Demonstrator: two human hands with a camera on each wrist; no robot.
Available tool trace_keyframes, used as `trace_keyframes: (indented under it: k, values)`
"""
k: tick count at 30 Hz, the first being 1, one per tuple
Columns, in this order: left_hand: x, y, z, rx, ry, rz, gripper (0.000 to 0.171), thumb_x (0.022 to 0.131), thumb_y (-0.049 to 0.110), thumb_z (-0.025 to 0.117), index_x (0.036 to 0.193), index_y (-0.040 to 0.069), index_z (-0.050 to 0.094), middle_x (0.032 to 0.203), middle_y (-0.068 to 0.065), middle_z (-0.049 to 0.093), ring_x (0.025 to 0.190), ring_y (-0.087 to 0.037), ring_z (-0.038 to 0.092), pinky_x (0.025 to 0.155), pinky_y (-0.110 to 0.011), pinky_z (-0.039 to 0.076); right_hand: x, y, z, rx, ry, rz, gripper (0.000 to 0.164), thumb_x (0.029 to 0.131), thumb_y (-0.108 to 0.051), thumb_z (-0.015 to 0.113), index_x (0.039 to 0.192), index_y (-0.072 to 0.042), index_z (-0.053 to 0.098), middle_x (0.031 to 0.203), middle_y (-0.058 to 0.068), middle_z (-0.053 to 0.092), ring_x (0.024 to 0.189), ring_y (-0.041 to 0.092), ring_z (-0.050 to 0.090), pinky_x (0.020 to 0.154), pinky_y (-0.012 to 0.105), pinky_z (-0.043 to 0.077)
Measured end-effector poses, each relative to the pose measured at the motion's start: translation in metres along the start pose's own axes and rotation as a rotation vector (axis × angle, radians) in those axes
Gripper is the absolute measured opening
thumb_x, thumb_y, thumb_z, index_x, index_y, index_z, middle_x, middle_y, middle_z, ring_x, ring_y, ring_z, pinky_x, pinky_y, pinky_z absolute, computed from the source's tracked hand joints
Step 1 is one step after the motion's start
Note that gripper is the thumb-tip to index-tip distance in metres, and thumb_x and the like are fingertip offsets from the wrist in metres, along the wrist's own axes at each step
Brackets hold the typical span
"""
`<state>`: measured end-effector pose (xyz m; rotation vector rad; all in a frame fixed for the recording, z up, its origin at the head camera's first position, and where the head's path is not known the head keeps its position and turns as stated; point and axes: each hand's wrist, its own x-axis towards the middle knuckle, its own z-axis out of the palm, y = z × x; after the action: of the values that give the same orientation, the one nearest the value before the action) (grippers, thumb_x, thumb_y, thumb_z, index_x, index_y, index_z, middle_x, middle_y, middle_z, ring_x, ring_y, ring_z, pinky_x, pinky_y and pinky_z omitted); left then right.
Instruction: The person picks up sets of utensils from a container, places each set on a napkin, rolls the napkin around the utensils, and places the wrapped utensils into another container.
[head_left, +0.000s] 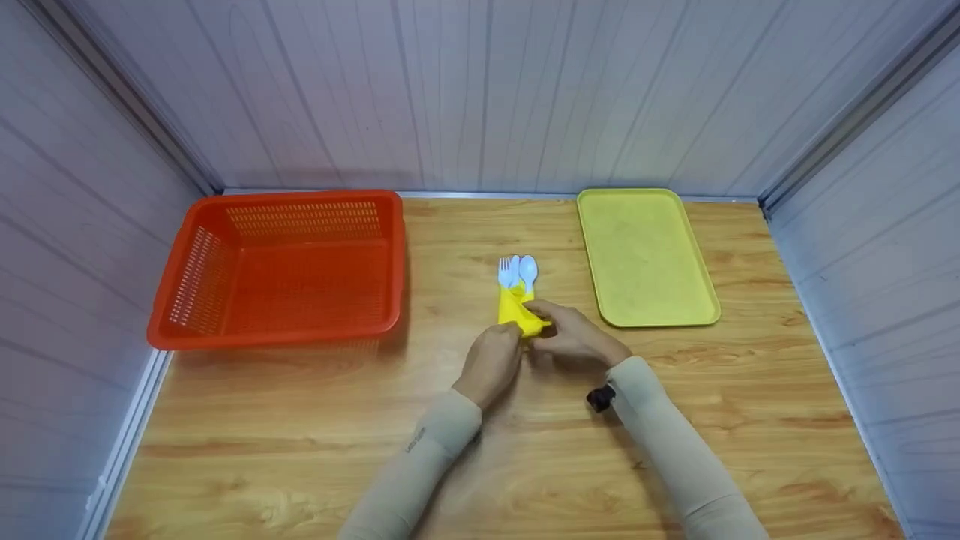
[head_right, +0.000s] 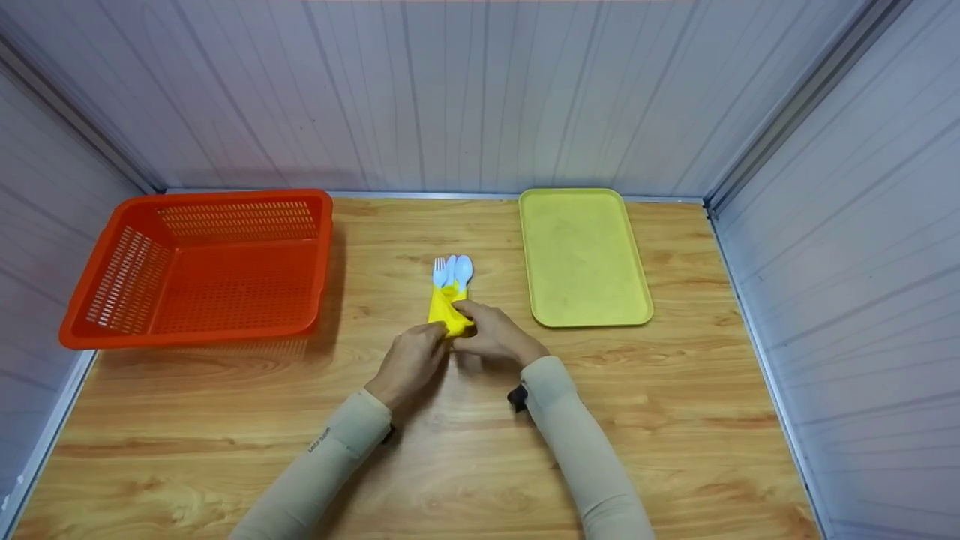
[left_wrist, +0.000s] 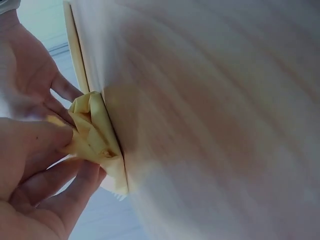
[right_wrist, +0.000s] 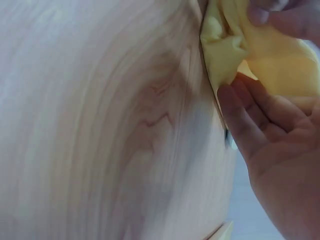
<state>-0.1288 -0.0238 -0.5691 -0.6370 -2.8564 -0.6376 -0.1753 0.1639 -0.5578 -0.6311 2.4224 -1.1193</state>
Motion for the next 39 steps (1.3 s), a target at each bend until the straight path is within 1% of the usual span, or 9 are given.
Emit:
trace_keyframes:
  k: [5,11,15,19,21,23,28,31,39]
  values:
    - [-0.004,0.006,-0.005,0.149,-0.159,0.074,0.029,0.098,0.015,0.061,0.120,-0.003,0.066,0.121,-0.019,0.063,0.109,-0.032,0.060,0.093,-0.036,0.052,-0.003,0.001,0.000,0.095,0.074,0.031,0.056,0.098,-0.025,0.066,0.144,0.001,0.049,0.141,0.018,0.054,0.125,0.033,0.054,0.104,0.048,0.043]
    - [-0.011,0.018,-0.003,0.397,-0.402,0.157,0.073,0.097,0.041,0.059,0.146,-0.010,0.040,0.147,-0.027,0.042,0.140,-0.037,0.036,0.117,-0.042,0.025,-0.001,-0.003,0.007,0.103,0.204,0.161,0.041,0.098,-0.026,0.066,0.127,0.002,0.061,0.114,0.014,0.067,0.101,0.026,0.064,0.087,0.041,0.053]
    - [-0.016,0.025,0.002,0.474,-0.415,0.130,0.082,0.096,0.052,0.058,0.148,-0.008,0.038,0.153,-0.026,0.037,0.143,-0.036,0.031,0.118,-0.039,0.023,0.000,-0.005,0.010,0.084,0.236,0.287,0.031,0.095,-0.023,0.070,0.115,0.001,0.064,0.092,0.009,0.068,0.078,0.020,0.064,0.067,0.032,0.054]
    - [-0.016,0.028,0.001,0.465,-0.431,0.106,0.084,0.098,0.057,0.050,0.149,-0.009,0.037,0.154,-0.027,0.033,0.143,-0.038,0.031,0.117,-0.037,0.025,0.001,-0.005,0.011,0.100,0.223,0.379,0.030,0.094,-0.022,0.071,0.110,0.002,0.065,0.080,0.008,0.065,0.063,0.018,0.064,0.056,0.028,0.053]
    - [-0.013,0.027,-0.001,0.418,-0.429,0.108,0.077,0.102,0.052,0.045,0.146,-0.011,0.040,0.151,-0.028,0.038,0.141,-0.039,0.033,0.116,-0.040,0.027,0.003,-0.005,0.011,0.125,0.214,0.409,0.028,0.093,-0.021,0.072,0.107,0.002,0.066,0.077,0.009,0.066,0.059,0.020,0.066,0.053,0.029,0.054]
    - [-0.008,0.023,-0.004,0.285,-0.394,0.042,0.065,0.105,0.044,0.044,0.139,-0.011,0.049,0.145,-0.027,0.044,0.135,-0.039,0.040,0.110,-0.042,0.037,0.004,-0.004,0.011,0.150,0.209,0.428,0.024,0.093,-0.020,0.073,0.103,0.001,0.067,0.075,0.010,0.067,0.057,0.020,0.067,0.052,0.030,0.055]
    - [0.008,0.009,-0.012,-0.119,-0.313,-0.250,0.037,0.105,0.031,0.050,0.121,0.001,0.064,0.130,-0.022,0.048,0.116,-0.036,0.048,0.089,-0.042,0.052,0.008,-0.003,0.010,0.185,0.202,0.472,0.019,0.089,-0.018,0.076,0.089,-0.002,0.067,0.071,0.010,0.068,0.051,0.019,0.065,0.048,0.031,0.055]
    - [0.015,0.002,-0.013,-0.250,-0.339,-0.368,0.030,0.103,0.028,0.057,0.122,0.006,0.064,0.126,-0.020,0.049,0.111,-0.032,0.051,0.090,-0.042,0.050,0.009,-0.003,0.010,0.184,0.191,0.498,0.018,0.088,-0.018,0.076,0.086,-0.003,0.066,0.068,0.010,0.066,0.047,0.017,0.062,0.045,0.030,0.052]
    - [0.024,-0.016,-0.012,-0.497,-0.291,-0.502,0.051,0.098,0.022,0.065,0.140,0.000,0.046,0.127,-0.022,0.054,0.110,-0.031,0.057,0.096,-0.045,0.048,0.011,-0.003,0.009,0.186,0.182,0.512,0.017,0.090,-0.019,0.075,0.088,-0.004,0.067,0.067,0.010,0.066,0.047,0.016,0.060,0.043,0.028,0.050]
